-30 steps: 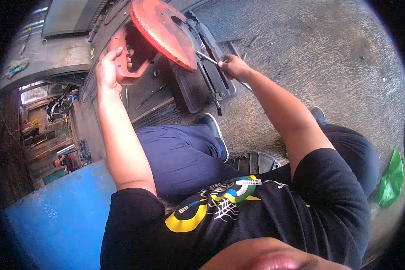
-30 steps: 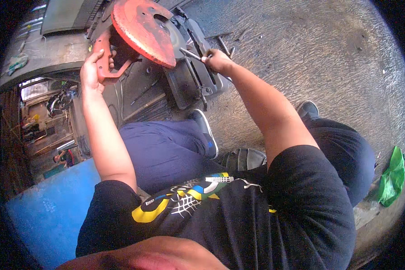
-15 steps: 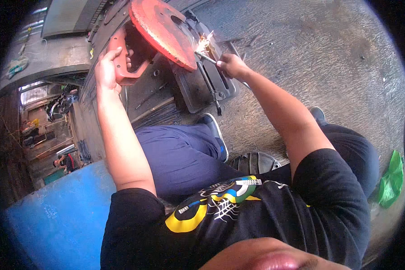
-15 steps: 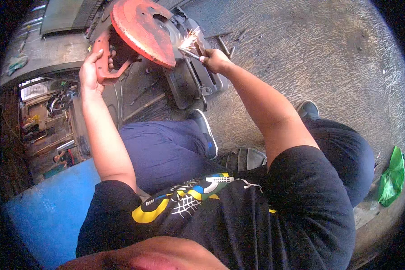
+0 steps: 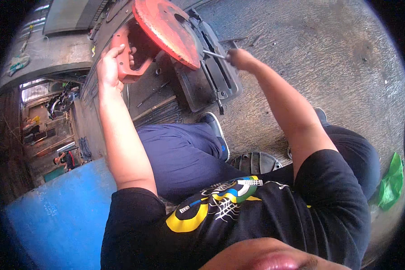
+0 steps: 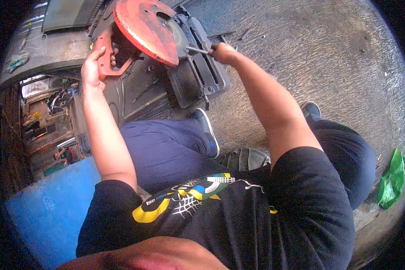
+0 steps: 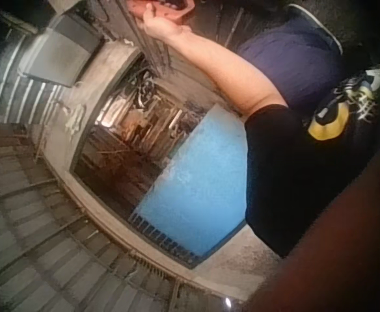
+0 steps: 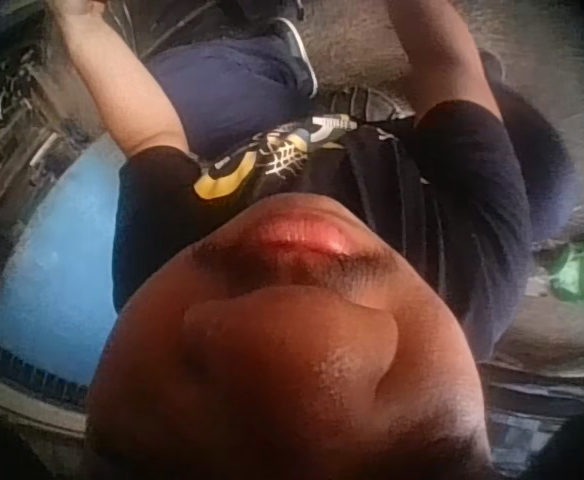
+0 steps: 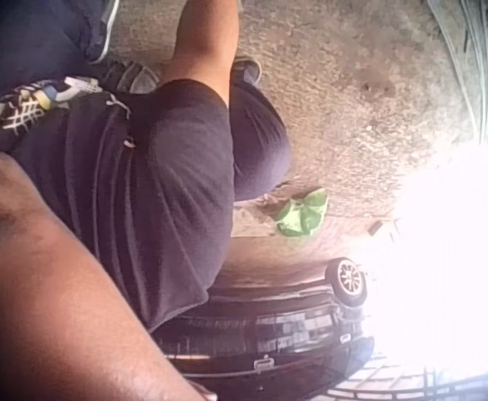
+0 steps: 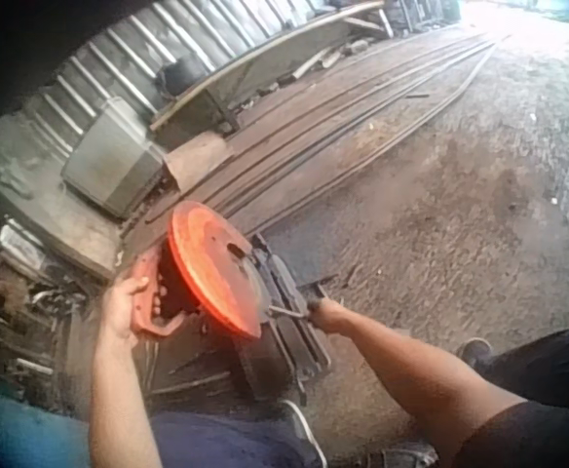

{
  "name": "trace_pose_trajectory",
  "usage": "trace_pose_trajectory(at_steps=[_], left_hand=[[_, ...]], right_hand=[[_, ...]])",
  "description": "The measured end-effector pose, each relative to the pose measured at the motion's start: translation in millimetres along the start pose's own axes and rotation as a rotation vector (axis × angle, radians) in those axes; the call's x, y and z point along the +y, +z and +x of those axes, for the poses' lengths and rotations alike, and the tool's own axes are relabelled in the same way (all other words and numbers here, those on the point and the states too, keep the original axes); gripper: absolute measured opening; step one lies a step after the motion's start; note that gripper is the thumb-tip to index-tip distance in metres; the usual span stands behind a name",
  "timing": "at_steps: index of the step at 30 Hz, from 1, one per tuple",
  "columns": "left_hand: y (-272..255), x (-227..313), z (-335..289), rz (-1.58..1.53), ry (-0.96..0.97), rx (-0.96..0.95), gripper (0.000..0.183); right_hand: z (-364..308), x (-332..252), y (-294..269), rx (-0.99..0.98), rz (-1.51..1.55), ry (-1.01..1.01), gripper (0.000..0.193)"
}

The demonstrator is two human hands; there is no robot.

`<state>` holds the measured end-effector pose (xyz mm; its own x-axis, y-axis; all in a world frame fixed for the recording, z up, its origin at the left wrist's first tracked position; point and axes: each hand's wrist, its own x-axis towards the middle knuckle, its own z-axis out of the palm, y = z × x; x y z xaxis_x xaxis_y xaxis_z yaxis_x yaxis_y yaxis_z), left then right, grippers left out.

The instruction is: Cutting multiple thin metal rods to length using an abrasive chop saw.

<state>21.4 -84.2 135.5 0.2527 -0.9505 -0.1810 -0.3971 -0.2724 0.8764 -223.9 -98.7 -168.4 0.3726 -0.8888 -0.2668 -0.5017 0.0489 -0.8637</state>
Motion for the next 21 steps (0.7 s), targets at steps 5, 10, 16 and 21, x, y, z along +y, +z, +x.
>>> trace_pose_trajectory(at_steps=[5,10,16,21], left_hand=[[-1,-1,1,-0.017,-0.007,-0.024,0.033],[1,1,-1,-0.014,0.012,-0.016,0.032],[2,2,-3,-0.026,-0.01,0.0,0.031],[2,1,-1,-0.003,-0.002,0.007,0.031]], right_hand=[[16,-17,-46,0.158,-0.236,0.002,0.024],[23,-52,-65,0.222,-0.498,-0.083,0.025],[28,-57,-46,0.199,-0.588,-0.167,0.025],[34,-46,-39,0.185,-0.534,-0.145,0.023]])
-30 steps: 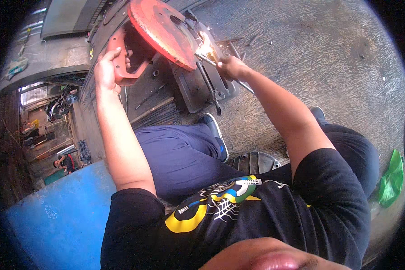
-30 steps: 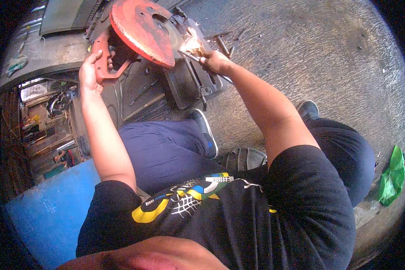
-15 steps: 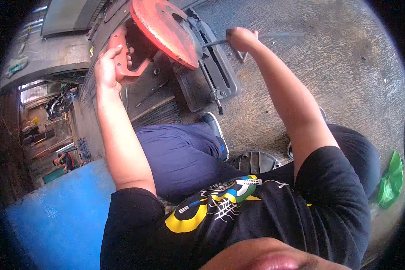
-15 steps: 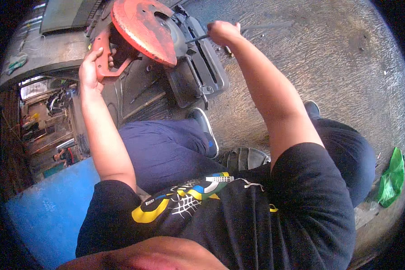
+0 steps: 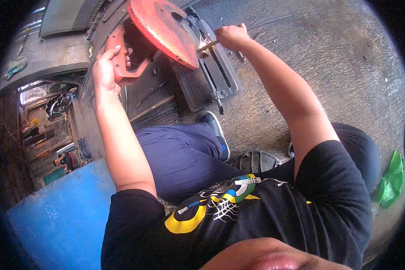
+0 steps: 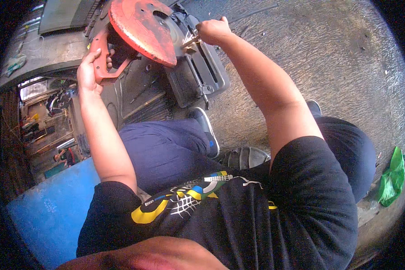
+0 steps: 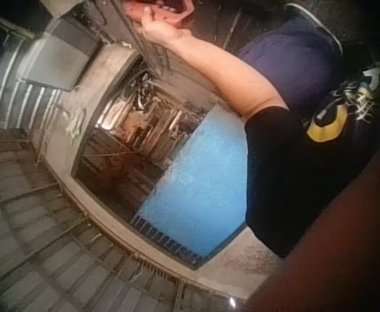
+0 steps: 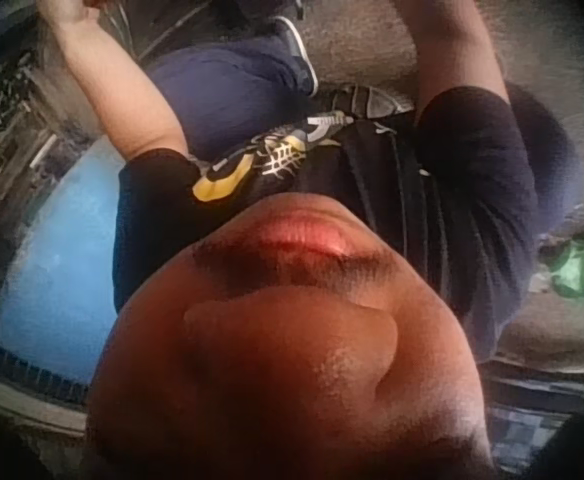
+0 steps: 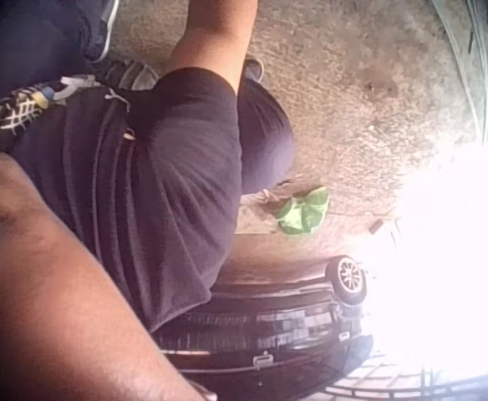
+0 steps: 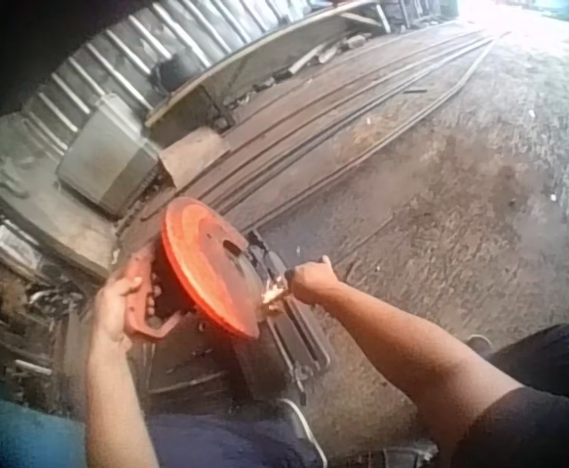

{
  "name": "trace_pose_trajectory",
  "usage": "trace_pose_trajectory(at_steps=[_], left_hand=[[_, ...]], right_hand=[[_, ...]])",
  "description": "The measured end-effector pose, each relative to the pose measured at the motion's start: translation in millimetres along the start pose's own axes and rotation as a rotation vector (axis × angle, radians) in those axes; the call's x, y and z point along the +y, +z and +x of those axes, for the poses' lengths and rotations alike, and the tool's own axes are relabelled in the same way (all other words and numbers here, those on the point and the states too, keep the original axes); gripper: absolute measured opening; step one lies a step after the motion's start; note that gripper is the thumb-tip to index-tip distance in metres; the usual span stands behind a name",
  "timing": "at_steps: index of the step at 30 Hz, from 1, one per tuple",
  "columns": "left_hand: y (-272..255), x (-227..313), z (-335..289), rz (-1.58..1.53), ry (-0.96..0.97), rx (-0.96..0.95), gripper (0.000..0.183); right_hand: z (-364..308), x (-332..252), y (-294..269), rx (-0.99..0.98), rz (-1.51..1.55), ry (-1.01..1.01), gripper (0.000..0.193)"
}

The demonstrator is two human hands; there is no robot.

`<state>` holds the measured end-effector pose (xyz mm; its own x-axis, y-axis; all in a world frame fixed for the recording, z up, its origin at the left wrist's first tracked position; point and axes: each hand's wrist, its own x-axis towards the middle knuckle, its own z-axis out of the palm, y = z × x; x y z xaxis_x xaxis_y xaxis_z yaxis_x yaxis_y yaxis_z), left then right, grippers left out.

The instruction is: Cutting multiple thin metal rods to length using an abrasive chop saw.

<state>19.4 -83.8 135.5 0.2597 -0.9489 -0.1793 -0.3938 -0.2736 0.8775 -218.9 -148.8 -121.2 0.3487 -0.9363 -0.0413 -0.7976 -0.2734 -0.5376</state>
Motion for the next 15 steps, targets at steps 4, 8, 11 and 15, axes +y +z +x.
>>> trace_pose_trajectory(at_steps=[4,8,11,15], left_hand=[[0.0,-0.4,-0.2,-0.01,0.007,0.001,0.032],[-0.1,-0.7,0.0,0.009,0.013,-0.001,0.032],[-0.2,-0.7,0.3,0.005,0.016,-0.013,0.033],[-0.3,-0.2,-0.3,0.015,0.023,-0.02,0.034]], right_hand=[[2.5,0.5,0.4,-0.016,-0.028,-0.015,0.022],[3.0,0.0,-1.7,0.001,-0.024,-0.03,0.021],[3.8,0.6,-2.3,-0.019,-0.019,-0.021,0.022],[4.2,2.6,-0.3,-0.033,-0.027,-0.022,0.023]])
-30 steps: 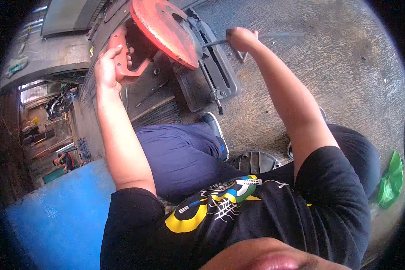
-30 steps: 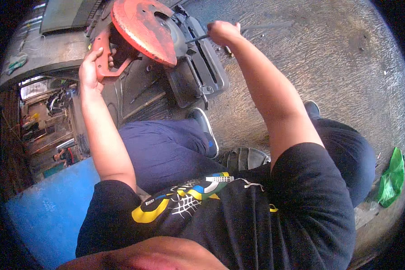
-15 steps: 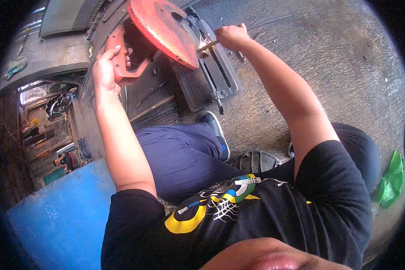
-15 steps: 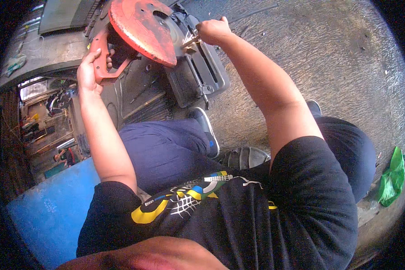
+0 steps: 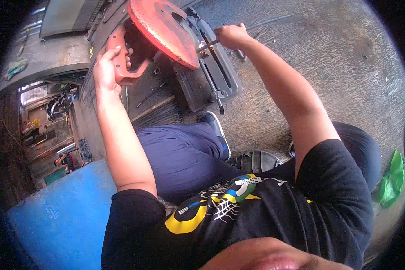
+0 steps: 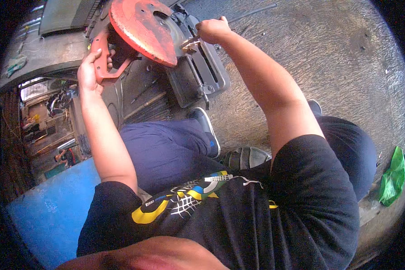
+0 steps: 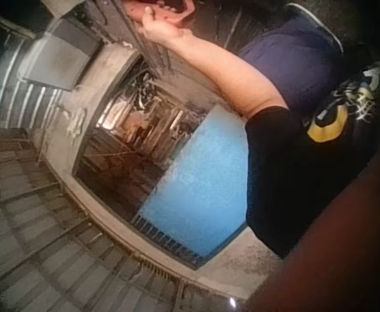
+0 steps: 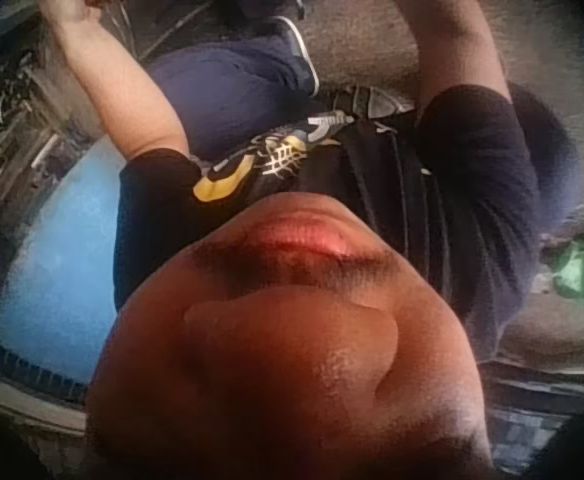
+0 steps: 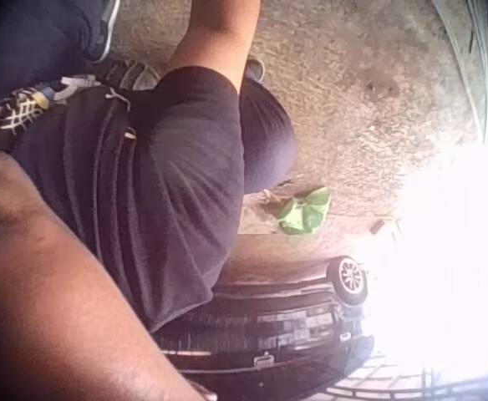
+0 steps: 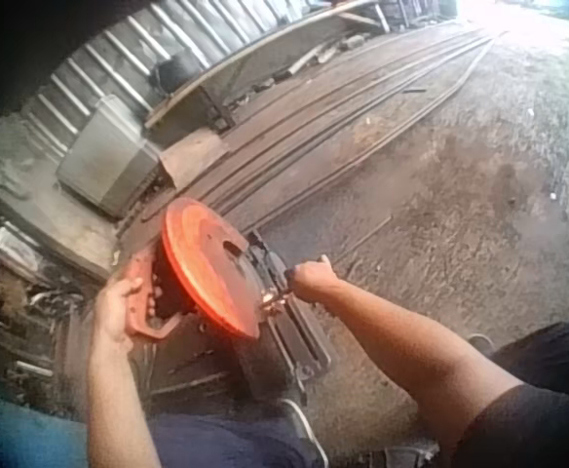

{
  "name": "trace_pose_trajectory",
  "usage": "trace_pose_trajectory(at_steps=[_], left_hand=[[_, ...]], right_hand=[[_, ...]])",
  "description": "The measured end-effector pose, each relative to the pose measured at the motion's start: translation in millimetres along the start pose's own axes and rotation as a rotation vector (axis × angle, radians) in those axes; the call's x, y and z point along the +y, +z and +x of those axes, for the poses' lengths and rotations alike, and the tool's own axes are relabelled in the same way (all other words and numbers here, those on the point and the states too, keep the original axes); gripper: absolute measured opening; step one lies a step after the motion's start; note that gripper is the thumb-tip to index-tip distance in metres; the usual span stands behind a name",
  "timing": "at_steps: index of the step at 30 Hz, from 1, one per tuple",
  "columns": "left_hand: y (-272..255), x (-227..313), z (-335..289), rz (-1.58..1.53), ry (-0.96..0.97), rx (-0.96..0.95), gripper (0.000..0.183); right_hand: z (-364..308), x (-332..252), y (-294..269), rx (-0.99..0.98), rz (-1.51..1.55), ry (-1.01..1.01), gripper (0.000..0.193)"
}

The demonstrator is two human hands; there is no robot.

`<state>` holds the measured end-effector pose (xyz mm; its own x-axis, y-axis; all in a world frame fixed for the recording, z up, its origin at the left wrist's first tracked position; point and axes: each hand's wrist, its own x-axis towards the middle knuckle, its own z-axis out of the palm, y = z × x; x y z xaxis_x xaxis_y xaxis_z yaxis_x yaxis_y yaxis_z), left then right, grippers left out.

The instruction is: Cutting multiple thin metal rods to length using an abrasive chop saw.

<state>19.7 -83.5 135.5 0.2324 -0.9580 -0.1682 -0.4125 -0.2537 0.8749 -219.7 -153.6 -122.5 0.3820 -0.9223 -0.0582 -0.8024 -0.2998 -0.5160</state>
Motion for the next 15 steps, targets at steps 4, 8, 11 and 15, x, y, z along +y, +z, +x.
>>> trace_pose_trajectory(at_steps=[4,8,11,15], left_hand=[[1,0,-1,-0.001,0.005,0.019,0.034],[1,1,0,-0.002,-0.02,0.025,0.034],[1,1,-1,-0.005,-0.028,0.029,0.032],[2,1,-2,0.001,-0.016,0.032,0.031]], right_hand=[[0,-1,0,-0.009,0.012,-0.008,0.024],[-1,-5,-6,-0.026,0.041,0.016,0.026],[-2,-7,-13,-0.075,0.09,0.001,0.029],[-4,-8,-13,-0.07,0.031,-0.002,0.03]])
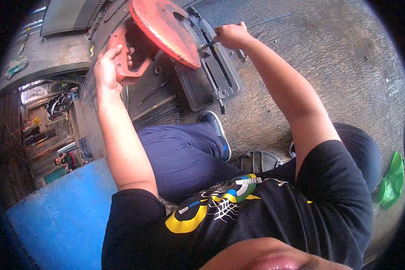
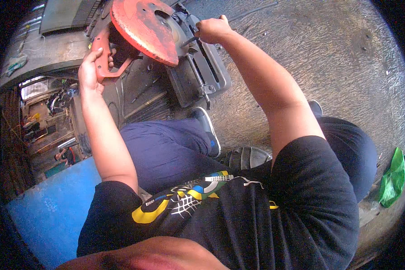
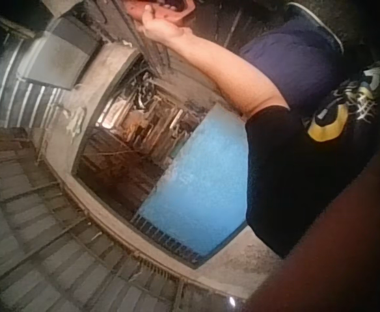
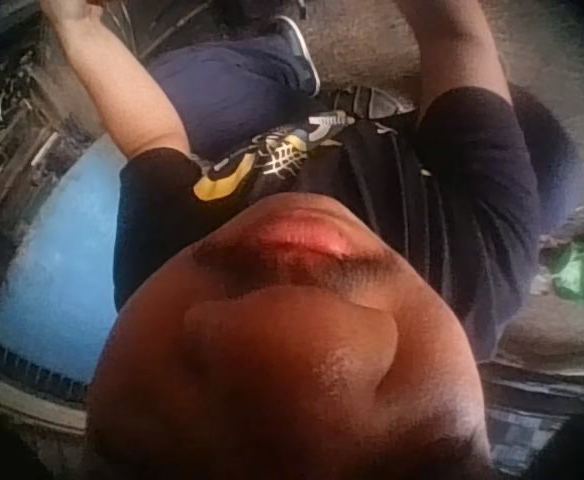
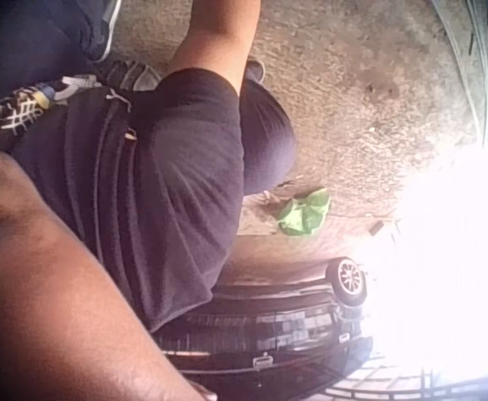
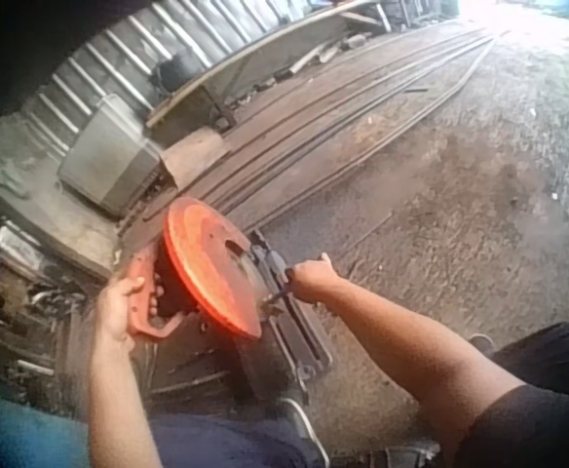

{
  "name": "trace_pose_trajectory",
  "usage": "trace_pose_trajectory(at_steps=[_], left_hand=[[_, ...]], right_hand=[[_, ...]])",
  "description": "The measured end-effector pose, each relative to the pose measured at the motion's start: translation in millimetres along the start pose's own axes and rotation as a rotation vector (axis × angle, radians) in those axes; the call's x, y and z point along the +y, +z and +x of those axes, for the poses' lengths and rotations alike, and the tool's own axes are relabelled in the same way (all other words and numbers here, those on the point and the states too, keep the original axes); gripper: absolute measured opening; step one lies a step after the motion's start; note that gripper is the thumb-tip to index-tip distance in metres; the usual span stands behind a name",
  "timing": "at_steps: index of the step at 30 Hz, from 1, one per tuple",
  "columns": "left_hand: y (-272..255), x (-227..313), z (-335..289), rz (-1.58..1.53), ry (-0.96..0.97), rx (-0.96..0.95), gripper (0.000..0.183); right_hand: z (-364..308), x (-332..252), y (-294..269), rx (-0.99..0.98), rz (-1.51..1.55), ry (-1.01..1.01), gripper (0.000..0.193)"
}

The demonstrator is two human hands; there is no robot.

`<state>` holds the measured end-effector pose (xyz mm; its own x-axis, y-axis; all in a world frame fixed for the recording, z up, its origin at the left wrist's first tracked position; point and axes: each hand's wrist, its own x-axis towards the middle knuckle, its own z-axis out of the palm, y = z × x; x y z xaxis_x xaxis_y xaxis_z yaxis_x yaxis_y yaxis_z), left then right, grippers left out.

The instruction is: Cutting multiple thin metal rods to length using an abrasive chop saw.

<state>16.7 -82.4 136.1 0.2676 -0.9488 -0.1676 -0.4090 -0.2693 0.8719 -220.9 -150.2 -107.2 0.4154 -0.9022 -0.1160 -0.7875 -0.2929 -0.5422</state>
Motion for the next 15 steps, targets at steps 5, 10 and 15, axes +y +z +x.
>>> trace_pose_trajectory(at_steps=[5,10,15], left_hand=[[-0.4,0.5,0.1,0.008,-0.008,-0.009,0.032],[-1.1,-0.8,1.4,-0.003,-0.005,-0.012,0.032],[-1.4,-2.2,1.9,-0.008,0.005,0.003,0.034]], right_hand=[[-1.6,1.5,5.3,0.057,0.0,0.007,0.029],[-1.7,2.0,3.5,0.034,-0.032,-0.01,0.028],[-4.2,2.2,6.2,0.075,-0.06,-0.026,0.028]])
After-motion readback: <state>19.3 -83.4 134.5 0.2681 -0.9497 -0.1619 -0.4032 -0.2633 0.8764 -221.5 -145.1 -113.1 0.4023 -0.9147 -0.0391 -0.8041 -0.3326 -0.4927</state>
